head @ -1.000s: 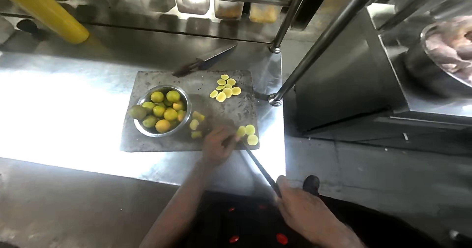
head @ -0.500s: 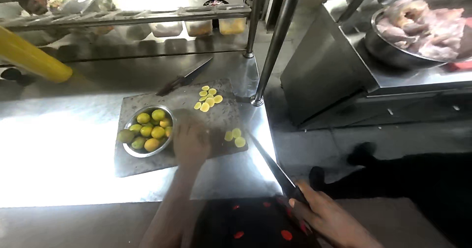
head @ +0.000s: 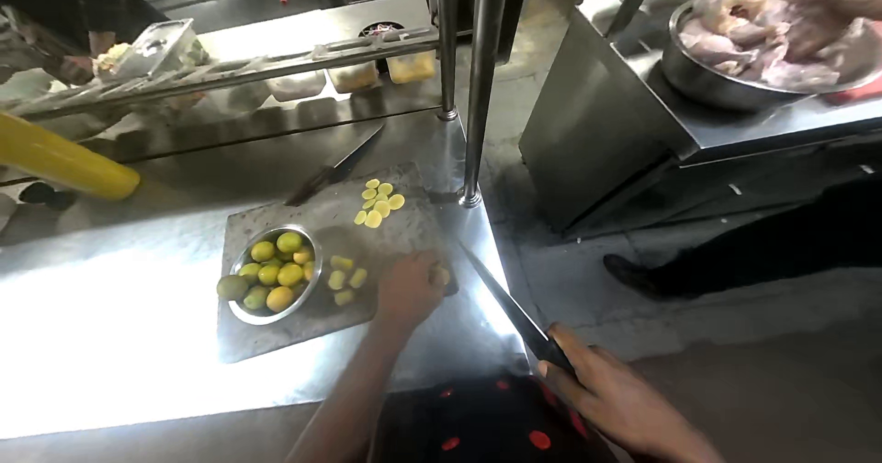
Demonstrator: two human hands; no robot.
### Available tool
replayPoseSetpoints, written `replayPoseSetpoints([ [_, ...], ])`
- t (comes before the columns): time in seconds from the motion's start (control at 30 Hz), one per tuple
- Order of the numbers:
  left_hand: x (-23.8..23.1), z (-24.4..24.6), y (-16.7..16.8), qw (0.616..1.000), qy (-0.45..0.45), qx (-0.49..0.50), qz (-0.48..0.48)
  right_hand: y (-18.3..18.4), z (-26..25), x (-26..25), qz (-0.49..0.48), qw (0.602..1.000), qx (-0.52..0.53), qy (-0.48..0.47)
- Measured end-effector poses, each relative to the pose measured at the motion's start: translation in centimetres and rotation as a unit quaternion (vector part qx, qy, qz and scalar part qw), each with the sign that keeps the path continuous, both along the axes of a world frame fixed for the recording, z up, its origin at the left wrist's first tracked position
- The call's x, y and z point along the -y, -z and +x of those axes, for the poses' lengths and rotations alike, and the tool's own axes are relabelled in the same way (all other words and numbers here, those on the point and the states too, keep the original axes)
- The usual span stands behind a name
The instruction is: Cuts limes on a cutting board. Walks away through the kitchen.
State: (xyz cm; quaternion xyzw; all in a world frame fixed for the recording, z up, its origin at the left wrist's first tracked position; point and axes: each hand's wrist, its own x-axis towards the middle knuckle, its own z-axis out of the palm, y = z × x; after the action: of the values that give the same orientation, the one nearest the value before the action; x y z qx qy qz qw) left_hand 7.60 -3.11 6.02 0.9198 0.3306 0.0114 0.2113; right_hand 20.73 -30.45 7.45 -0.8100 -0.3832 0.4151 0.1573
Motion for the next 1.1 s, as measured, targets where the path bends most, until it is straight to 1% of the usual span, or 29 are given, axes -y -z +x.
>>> replayPoseSetpoints([
  [0.1,0.2,0.1,0.0,1.000,-0.006,-0.004,0.010,0.2,0.3,-0.5,0.006,1.000,0.006,-0.011],
  [0.2,0.4,0.1,-0.2,0.999,-0.003,-0.029,0.015,0.1,0.7,-0.9,0.000,1.000,0.009,-0.013],
  [0.37,0.3,-0.6,1.8,0.988,0.053,0.053,0.136,0.4,1.0,-1.2,0.011,1.000,0.023,-0.017],
  [0.43,0.2,-0.9,2.1,0.985,0.066,0.067,0.143,0.4,1.0,-1.3,0.011,1.000,0.020,-0.021],
  [0.5,-0.1,-1.3,2.2,0.987,0.059,0.093,0.113,0.5,1.0,-1.4,0.013,1.000,0.018,-0.022],
  [0.6,-1.2,-2.2,0.7,0.995,-0.018,0.100,0.013,0.5,1.0,-1.5,0.011,1.000,0.006,-0.018],
  [0.67,-2.5,-3.4,-1.1,0.990,-0.076,0.113,-0.023,0.5,1.0,-1.5,0.007,1.000,0.005,-0.018],
  [0.7,-3.2,-4.3,-1.7,0.988,-0.103,0.117,-0.020,0.6,1.0,-1.5,0.008,1.000,0.006,-0.019],
  [0.73,-4.0,-5.4,-2.3,0.985,-0.127,0.113,-0.007,0.6,1.1,-1.5,0.007,1.000,0.007,-0.020],
  [0.8,-5.1,-7.0,-3.1,0.980,-0.170,0.089,0.048,0.7,1.1,-1.6,0.007,1.000,0.008,-0.020],
  [0.9,-5.4,-8.1,-3.5,0.964,-0.229,0.028,0.130,0.7,1.0,-2.0,0.001,1.000,0.009,-0.025],
  [0.97,-5.3,-8.6,-3.2,0.952,-0.248,0.059,0.172,0.8,1.0,-2.1,0.005,0.999,0.016,-0.028],
  [1.07,-5.6,-9.6,-2.9,0.926,-0.248,0.159,0.235,0.7,0.9,-2.0,0.012,0.999,0.024,-0.023],
  [1.1,-5.8,-9.8,-3.0,0.923,-0.253,0.160,0.242,0.7,1.0,-1.9,0.013,0.999,0.023,-0.022],
])
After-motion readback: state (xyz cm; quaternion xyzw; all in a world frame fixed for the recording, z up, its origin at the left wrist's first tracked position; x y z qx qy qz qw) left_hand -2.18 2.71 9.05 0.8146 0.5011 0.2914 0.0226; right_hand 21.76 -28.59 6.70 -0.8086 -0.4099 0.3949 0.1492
